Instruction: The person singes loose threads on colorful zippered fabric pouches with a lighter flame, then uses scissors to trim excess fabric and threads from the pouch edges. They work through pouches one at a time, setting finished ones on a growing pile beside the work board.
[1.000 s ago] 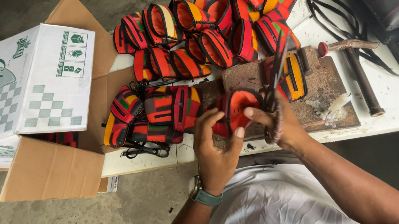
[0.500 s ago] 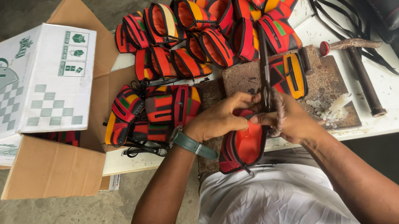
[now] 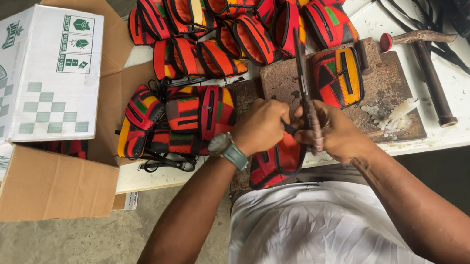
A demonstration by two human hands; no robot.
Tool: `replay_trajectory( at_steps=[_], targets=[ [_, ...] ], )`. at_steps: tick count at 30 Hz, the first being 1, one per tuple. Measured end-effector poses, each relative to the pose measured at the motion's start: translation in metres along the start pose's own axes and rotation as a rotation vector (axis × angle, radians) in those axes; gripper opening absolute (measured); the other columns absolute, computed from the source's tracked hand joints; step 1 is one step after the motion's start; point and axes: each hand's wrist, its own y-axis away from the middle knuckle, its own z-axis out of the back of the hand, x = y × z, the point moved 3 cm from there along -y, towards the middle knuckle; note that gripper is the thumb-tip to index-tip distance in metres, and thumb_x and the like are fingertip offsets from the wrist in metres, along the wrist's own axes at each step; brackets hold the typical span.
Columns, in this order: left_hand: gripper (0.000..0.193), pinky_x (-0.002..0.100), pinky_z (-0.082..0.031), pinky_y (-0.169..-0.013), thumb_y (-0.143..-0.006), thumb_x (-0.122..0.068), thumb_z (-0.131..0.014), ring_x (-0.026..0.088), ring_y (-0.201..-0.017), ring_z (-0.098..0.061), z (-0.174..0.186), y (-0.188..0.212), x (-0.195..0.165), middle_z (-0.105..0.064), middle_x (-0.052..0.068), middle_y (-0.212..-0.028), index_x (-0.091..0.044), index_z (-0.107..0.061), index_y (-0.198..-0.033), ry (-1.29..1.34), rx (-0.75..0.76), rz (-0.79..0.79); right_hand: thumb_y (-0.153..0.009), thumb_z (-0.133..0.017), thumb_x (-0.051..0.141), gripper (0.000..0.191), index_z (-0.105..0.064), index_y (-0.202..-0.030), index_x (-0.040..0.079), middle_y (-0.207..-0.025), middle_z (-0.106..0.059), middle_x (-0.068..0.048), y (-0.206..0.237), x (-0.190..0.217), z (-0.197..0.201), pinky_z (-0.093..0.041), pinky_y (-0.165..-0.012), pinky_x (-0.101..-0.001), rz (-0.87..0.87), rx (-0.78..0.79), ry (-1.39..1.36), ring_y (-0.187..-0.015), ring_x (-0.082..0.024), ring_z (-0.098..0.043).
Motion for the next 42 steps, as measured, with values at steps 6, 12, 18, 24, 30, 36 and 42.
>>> replay_trajectory(
  at_steps=[6, 12, 18, 24, 30, 36, 42],
  targets=[
    [0.017, 0.042, -0.055, -0.069, -0.065, 0.001, -0.067, 0.032, -0.079, -0.073, 0.002, 0.002, 0.019, -0.073, 0.015, -0.079, -0.002, -0.070, -0.082, 0.161, 0.192, 0.018, -0.075, -0.075, -0.006, 0.046, -0.057, -0.115, 0.008, -0.092, -0.066, -0.006, 0.005, -0.006, 0.000, -0.043, -0.043, -0.0258, -0.157, -0.038, -0.095, -0.064, -0.012, -0.062],
    [0.022, 0.040, -0.054, -0.068, -0.068, 0.004, -0.064, 0.029, -0.078, -0.074, 0.007, 0.000, 0.011, -0.073, 0.014, -0.079, -0.004, -0.070, -0.088, 0.152, 0.263, 0.029, -0.076, -0.077, -0.006, 0.043, -0.058, -0.114, 0.005, -0.086, -0.060, -0.005, 0.008, -0.008, 0.004, -0.035, -0.040, -0.0270, -0.145, -0.066, -0.103, -0.059, -0.011, -0.053],
    [0.015, 0.039, -0.054, -0.066, -0.073, 0.000, -0.069, 0.026, -0.073, -0.074, 0.014, -0.003, 0.000, -0.073, 0.011, -0.076, -0.004, -0.070, -0.087, 0.154, 0.286, -0.006, -0.078, -0.077, -0.003, 0.040, -0.059, -0.113, 0.003, -0.088, -0.062, -0.004, 0.011, 0.005, 0.003, -0.039, -0.045, -0.0258, -0.078, -0.023, -0.076, -0.064, -0.009, -0.057],
    [0.015, 0.036, -0.054, -0.064, -0.079, -0.011, -0.076, 0.020, -0.070, -0.074, 0.025, -0.002, -0.003, -0.073, 0.008, -0.074, -0.004, -0.072, -0.092, 0.232, 0.369, 0.044, -0.077, -0.077, -0.002, 0.041, -0.058, -0.113, 0.004, -0.086, -0.064, -0.007, 0.012, 0.007, 0.002, -0.038, -0.042, -0.0255, -0.120, -0.029, -0.071, -0.059, -0.010, -0.055],
    [0.016, 0.037, -0.056, -0.067, -0.090, -0.020, -0.070, 0.024, -0.072, -0.075, 0.031, 0.000, -0.008, -0.074, 0.011, -0.076, -0.005, -0.073, -0.091, 0.204, 0.329, 0.038, -0.078, -0.079, -0.002, 0.040, -0.057, -0.112, 0.002, -0.090, -0.063, -0.007, 0.017, 0.012, -0.003, -0.037, -0.042, -0.0239, -0.067, 0.033, -0.161, -0.063, -0.009, -0.056],
    [0.014, 0.041, -0.057, -0.072, -0.089, -0.017, -0.068, 0.030, -0.080, -0.076, 0.036, 0.010, -0.012, -0.075, 0.014, -0.080, -0.004, -0.072, -0.090, 0.145, 0.202, -0.043, -0.075, -0.084, 0.009, 0.047, -0.054, -0.111, 0.002, -0.100, -0.070, -0.008, 0.022, 0.032, -0.007, -0.054, -0.061, -0.0301, -0.028, -0.008, -0.086, -0.076, -0.014, -0.067],
    [0.015, 0.044, -0.056, -0.074, -0.088, -0.017, -0.070, 0.034, -0.083, -0.074, 0.027, 0.010, -0.005, -0.073, 0.018, -0.081, -0.002, -0.072, -0.089, 0.058, 0.166, -0.013, -0.067, -0.092, 0.007, 0.063, -0.049, -0.113, 0.003, -0.102, -0.067, -0.008, 0.014, 0.046, -0.015, -0.057, -0.071, -0.0350, 0.121, 0.098, 0.336, -0.083, -0.016, -0.067]
  ],
)
